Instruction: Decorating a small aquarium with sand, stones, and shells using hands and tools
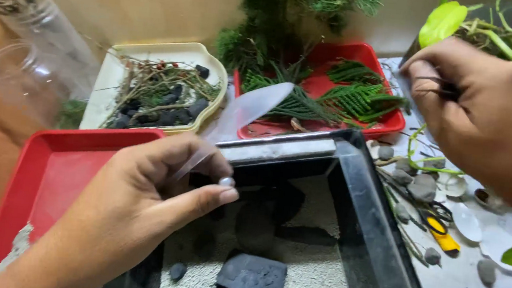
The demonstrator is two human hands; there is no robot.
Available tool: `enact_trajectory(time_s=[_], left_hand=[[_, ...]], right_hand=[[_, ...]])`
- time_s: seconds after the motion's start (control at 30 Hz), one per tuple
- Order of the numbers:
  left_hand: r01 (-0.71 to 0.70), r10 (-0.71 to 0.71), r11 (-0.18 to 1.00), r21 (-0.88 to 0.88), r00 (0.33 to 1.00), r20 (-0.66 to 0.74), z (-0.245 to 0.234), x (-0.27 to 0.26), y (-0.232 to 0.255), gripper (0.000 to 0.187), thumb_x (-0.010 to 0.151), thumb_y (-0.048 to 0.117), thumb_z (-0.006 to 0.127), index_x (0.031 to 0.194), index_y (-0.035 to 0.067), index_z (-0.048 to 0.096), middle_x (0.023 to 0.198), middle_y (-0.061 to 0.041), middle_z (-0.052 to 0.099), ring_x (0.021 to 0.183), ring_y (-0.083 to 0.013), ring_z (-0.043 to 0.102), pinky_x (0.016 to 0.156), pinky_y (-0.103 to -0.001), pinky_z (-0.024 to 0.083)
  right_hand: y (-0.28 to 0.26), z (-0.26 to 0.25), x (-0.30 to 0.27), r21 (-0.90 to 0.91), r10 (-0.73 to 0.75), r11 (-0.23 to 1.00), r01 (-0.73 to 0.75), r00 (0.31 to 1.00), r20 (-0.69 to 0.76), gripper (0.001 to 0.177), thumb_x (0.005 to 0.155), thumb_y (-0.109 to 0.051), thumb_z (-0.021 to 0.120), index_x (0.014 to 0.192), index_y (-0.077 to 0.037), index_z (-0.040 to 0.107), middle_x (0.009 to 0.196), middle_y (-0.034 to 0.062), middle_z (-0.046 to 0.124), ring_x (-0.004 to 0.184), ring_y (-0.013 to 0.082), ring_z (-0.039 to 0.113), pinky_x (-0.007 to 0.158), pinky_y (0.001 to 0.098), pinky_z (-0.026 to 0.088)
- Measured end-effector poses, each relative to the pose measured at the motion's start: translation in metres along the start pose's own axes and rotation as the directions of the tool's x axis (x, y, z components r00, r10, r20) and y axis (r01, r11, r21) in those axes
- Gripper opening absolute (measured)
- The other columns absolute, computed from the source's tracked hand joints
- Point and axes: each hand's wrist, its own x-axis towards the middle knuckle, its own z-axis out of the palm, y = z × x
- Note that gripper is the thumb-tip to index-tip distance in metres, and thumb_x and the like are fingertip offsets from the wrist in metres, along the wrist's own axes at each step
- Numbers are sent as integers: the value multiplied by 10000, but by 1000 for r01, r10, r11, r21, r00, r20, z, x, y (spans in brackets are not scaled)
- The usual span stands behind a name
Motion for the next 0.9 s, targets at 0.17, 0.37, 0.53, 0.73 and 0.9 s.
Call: enact_trajectory(time_s=[0.17, 0.37, 0.53, 0.73, 0.9], left_hand=[[109, -124, 967, 228, 991, 51, 25, 56, 45, 92, 852, 309, 860, 879, 231, 821, 722, 75, 712, 630, -70, 519, 609, -232, 419], [-39, 26, 992, 123, 994, 103, 52, 122, 35, 114, 914, 251, 810, 856, 177, 747, 690, 68, 695, 635, -48, 521, 596, -224, 417], [-142, 136, 980, 136, 989, 52, 59, 145, 9, 79, 927, 267, 729, 892, 197, 723, 805, 87, 804, 733, -14, 659, 727, -211, 507], [-82, 74, 962, 260, 996, 41, 62, 145, -12, 104, 902, 322, 773, 870, 239, 720, 655, 80, 638, 622, -67, 501, 619, -258, 438], [-64, 39, 957, 283, 995, 93, 63, 146, -17, 66, 898, 323, 744, 889, 260, 728, 714, 78, 707, 670, -77, 590, 666, -265, 471]], right_hand=[[21, 7, 12, 290, 36, 947, -136, 945, 325, 182, 950, -184, 669, 1088, -133, 777, 751, 2, 736, 624, 106, 592, 570, 267, 467], [110, 74, 33, -258, 312, 945, -202, 798, 516, 316, 922, -257, 633, 1225, -239, 723, 1071, 81, 794, 990, 297, 736, 831, 442, 524], [180, 143, 42, -681, 522, 732, 21, 625, 580, 304, 890, -113, 521, 1019, -208, 779, 1030, 77, 781, 923, 339, 759, 677, 459, 578], [208, 176, 51, -713, 559, 701, 9, 615, 556, 344, 894, -106, 505, 1080, -158, 789, 1114, 64, 794, 1018, 309, 777, 759, 461, 617], [212, 182, 52, -711, 527, 702, 31, 650, 548, 336, 902, -118, 509, 1070, -239, 773, 1071, 62, 791, 1000, 330, 768, 751, 474, 604]])
